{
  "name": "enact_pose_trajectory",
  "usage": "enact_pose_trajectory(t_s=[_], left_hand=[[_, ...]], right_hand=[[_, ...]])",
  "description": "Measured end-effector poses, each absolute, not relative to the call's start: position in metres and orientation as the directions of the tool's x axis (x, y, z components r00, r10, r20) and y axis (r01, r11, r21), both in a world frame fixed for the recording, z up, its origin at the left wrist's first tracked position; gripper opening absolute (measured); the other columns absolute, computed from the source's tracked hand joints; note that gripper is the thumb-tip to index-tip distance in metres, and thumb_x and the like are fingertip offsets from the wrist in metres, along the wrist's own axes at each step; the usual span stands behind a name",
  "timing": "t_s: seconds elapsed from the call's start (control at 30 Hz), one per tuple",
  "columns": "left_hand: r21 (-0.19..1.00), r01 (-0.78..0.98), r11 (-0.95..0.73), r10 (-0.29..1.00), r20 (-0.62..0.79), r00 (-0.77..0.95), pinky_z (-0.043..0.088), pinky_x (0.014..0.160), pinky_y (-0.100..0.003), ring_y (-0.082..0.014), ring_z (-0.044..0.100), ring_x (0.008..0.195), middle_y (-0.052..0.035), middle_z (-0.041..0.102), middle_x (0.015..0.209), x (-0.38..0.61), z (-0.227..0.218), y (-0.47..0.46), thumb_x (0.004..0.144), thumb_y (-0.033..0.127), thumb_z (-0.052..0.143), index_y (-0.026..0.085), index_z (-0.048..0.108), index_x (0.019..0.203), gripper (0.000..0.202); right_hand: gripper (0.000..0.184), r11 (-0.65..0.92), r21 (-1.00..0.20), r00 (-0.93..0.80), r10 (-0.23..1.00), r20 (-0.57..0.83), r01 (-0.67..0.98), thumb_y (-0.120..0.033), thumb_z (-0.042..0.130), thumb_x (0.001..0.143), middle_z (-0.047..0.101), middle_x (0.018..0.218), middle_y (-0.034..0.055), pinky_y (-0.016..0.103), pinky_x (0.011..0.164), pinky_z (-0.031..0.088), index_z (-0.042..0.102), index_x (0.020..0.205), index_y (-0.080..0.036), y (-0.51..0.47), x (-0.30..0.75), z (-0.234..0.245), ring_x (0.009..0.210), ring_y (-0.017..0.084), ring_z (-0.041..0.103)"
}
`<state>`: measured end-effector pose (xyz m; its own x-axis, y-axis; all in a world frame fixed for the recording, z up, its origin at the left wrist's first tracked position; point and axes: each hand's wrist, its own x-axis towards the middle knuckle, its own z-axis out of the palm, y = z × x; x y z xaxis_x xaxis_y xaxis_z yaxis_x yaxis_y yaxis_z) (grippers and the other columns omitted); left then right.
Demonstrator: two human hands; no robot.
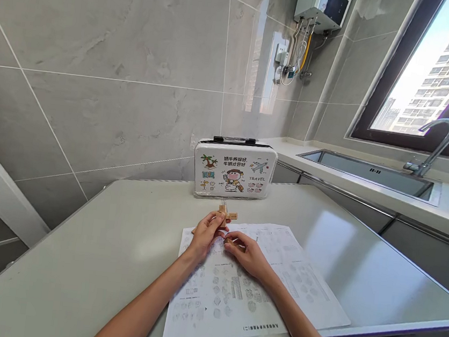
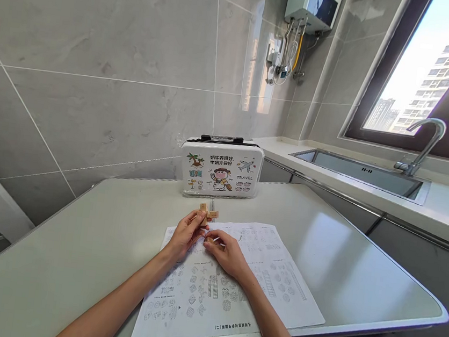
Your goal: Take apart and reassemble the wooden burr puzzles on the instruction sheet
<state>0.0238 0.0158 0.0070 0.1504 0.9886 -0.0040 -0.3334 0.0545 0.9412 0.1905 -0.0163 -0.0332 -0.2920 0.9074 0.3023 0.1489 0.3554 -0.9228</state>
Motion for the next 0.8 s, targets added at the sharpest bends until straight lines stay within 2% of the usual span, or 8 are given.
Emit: enact_pose_trajectory(t_s=[0.1, 0.2, 0.3, 0.47, 0.57, 0.63, 0.8], left_hand=[[0.947, -0.322, -0.001, 0.990, 0.045, 0.130, 0.048, 0.059, -0.020, -0.0077, 0.061, 0.062, -0.0047, 0.073, 0.091, 0.024, 0.006, 0.017, 0.080, 0.056, 0.080, 0.017, 0.068, 0.100, 0.046], [0.958, -0.283, -0.047, 0.992, 0.078, 0.101, 0.047, 0.058, -0.020, -0.0068, 0.058, 0.061, -0.0050, 0.071, 0.092, 0.023, 0.005, 0.018, 0.083, 0.059, 0.076, 0.016, 0.068, 0.098, 0.046], [0.971, -0.228, -0.074, 0.992, 0.095, 0.084, 0.045, 0.055, -0.020, -0.0071, 0.054, 0.058, -0.0028, 0.068, 0.086, 0.023, 0.004, 0.018, 0.084, 0.061, 0.073, 0.016, 0.069, 0.100, 0.047], [0.979, -0.162, -0.124, 0.988, 0.138, 0.075, 0.043, 0.053, -0.022, -0.0086, 0.046, 0.053, 0.0030, 0.056, 0.067, 0.025, 0.003, 0.017, 0.088, 0.062, 0.067, 0.016, 0.069, 0.118, 0.055], [0.980, -0.121, -0.160, 0.982, 0.170, 0.081, 0.044, 0.054, -0.023, -0.0095, 0.044, 0.053, 0.0045, 0.050, 0.064, 0.026, 0.003, 0.016, 0.091, 0.064, 0.061, 0.015, 0.068, 0.124, 0.059], [0.980, -0.096, -0.175, 0.979, 0.183, 0.091, 0.043, 0.053, -0.023, -0.0101, 0.044, 0.053, 0.0046, 0.048, 0.064, 0.026, 0.003, 0.016, 0.093, 0.065, 0.057, 0.016, 0.067, 0.125, 0.060], [0.976, 0.014, -0.218, 0.973, 0.216, 0.084, 0.039, 0.053, -0.023, -0.0116, 0.045, 0.052, 0.0053, 0.047, 0.061, 0.025, 0.001, 0.015, 0.096, 0.066, 0.051, 0.018, 0.067, 0.122, 0.057]], right_hand=[[0.039, 0.241, -0.970, -0.294, 0.931, 0.218, 0.042, -0.057, 0.061, 0.094, 0.067, 0.085, 0.0002, 0.028, 0.055, 0.046, 0.066, 0.116, -0.025, -0.015, 0.191, -0.031, 0.058, 0.014, 0.057], [0.044, 0.211, -0.977, -0.165, 0.965, 0.205, 0.021, -0.063, 0.061, 0.092, 0.064, 0.081, 0.0000, 0.027, 0.057, 0.043, 0.067, 0.109, -0.023, -0.012, 0.194, -0.029, 0.060, 0.013, 0.051], [0.046, 0.160, -0.985, -0.065, 0.984, 0.165, -0.068, -0.065, 0.066, 0.088, 0.060, 0.082, 0.0006, 0.027, 0.059, 0.042, 0.067, 0.101, -0.022, -0.010, 0.199, -0.027, 0.065, 0.014, 0.050], [0.045, 0.127, -0.978, -0.133, 0.980, 0.149, -0.163, -0.064, 0.065, 0.089, 0.048, 0.075, -0.0028, 0.025, 0.053, 0.032, 0.066, 0.109, -0.024, -0.012, 0.201, -0.023, 0.060, 0.012, 0.039], [0.047, 0.064, -0.980, -0.148, 0.985, 0.092, -0.186, -0.067, 0.064, 0.088, 0.036, 0.070, -0.0053, 0.024, 0.048, 0.025, 0.066, 0.106, -0.024, -0.012, 0.199, -0.023, 0.056, 0.011, 0.030], [0.049, 0.024, -0.976, -0.179, 0.982, 0.064, -0.217, -0.068, 0.064, 0.086, 0.036, 0.071, -0.0057, 0.024, 0.046, 0.022, 0.065, 0.105, -0.024, -0.012, 0.197, -0.022, 0.055, 0.010, 0.026], [0.048, 0.083, -0.988, -0.175, 0.979, 0.105, -0.127, -0.065, 0.067, 0.086, 0.042, 0.067, -0.0071, 0.024, 0.048, 0.028, 0.060, 0.109, -0.024, -0.014, 0.194, -0.023, 0.054, 0.011, 0.036]])
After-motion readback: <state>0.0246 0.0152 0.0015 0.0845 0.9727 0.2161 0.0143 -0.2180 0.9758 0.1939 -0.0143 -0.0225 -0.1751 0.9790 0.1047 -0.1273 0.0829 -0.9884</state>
